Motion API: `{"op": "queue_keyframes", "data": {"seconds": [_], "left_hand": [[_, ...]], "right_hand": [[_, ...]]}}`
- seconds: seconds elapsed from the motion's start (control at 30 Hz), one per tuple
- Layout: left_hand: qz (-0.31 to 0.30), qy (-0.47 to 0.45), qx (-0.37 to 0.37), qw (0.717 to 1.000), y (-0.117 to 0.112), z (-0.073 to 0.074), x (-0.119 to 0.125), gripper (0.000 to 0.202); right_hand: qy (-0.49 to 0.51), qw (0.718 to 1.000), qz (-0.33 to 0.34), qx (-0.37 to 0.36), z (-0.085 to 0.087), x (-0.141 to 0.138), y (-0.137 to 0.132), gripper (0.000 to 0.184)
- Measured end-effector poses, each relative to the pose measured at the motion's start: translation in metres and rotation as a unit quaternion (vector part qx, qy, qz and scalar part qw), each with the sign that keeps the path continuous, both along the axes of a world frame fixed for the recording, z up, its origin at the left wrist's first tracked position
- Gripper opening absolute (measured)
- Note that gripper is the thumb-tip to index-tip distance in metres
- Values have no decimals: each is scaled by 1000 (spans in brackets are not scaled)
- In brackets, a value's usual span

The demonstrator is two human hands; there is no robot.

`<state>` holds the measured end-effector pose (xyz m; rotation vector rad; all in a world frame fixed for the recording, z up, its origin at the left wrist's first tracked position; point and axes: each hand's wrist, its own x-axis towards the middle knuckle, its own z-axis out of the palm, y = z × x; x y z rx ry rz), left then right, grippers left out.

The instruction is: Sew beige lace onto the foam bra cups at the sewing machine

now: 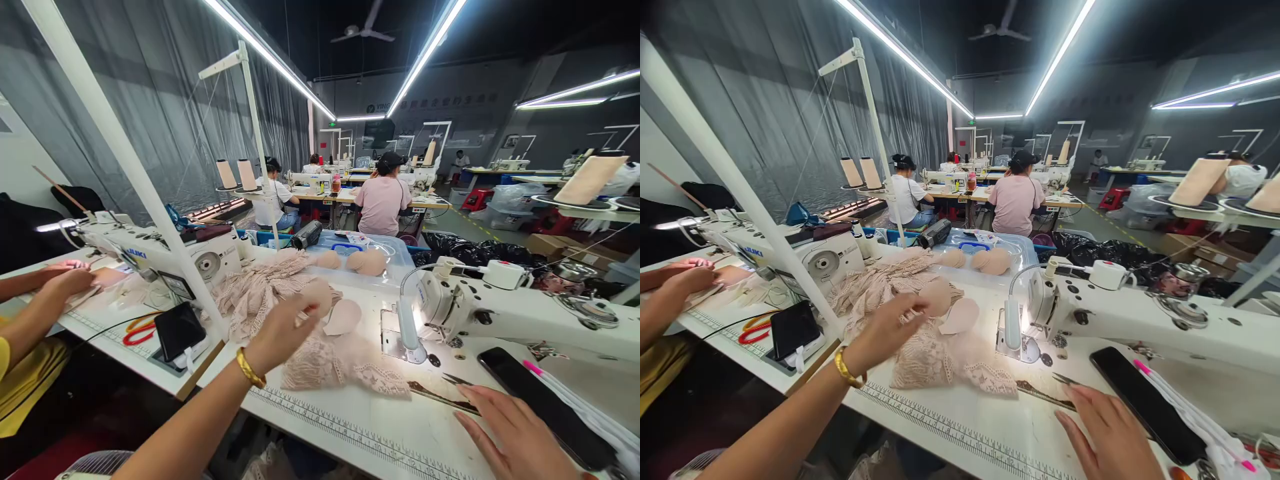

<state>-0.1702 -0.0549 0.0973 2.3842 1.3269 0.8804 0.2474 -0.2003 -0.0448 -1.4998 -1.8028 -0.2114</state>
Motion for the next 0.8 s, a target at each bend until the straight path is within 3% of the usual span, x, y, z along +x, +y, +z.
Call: {"op": "queue_keyframes", "data": {"seconds": [0.1, 0.2, 0.27, 0.37, 0.47, 0.53, 0.57, 0.67, 0.73, 0.8], "left_hand": [[-109, 135, -78, 982, -12, -33, 45, 40], [-146, 248, -94, 953, -27, -59, 75, 50], [-169, 236, -73, 954, -32, -71, 72, 36], [-219, 177, -47, 958, -31, -80, 42, 27], [-260, 147, -71, 952, -20, -76, 4, 34], [-274, 127, -86, 950, -14, -66, -11, 42], [-268, 113, -79, 954, -12, -61, -14, 43], [-202, 62, -20, 977, -8, -45, -7, 28], [-155, 55, 19, 986, -4, -39, 5, 21], [-127, 109, 41, 985, 3, -38, 18, 31]], "right_hand": [[-9, 997, 65, -32, 9, -43, 25, 27], [-7, 992, 116, -56, 11, -79, 46, 27], [-12, 989, 137, -47, 8, -90, 48, 20], [-31, 987, 155, -36, 8, -89, 30, 30], [-34, 970, 230, -68, 26, -78, 6, 30], [4, 950, 290, -118, 43, -69, -1, 19], [31, 947, 290, -137, 50, -65, -1, 16], [97, 968, 167, -162, 57, -61, 16, 17], [98, 977, 101, -162, 48, -66, 35, 20], [86, 982, 86, -144, 33, -75, 52, 17]]}}
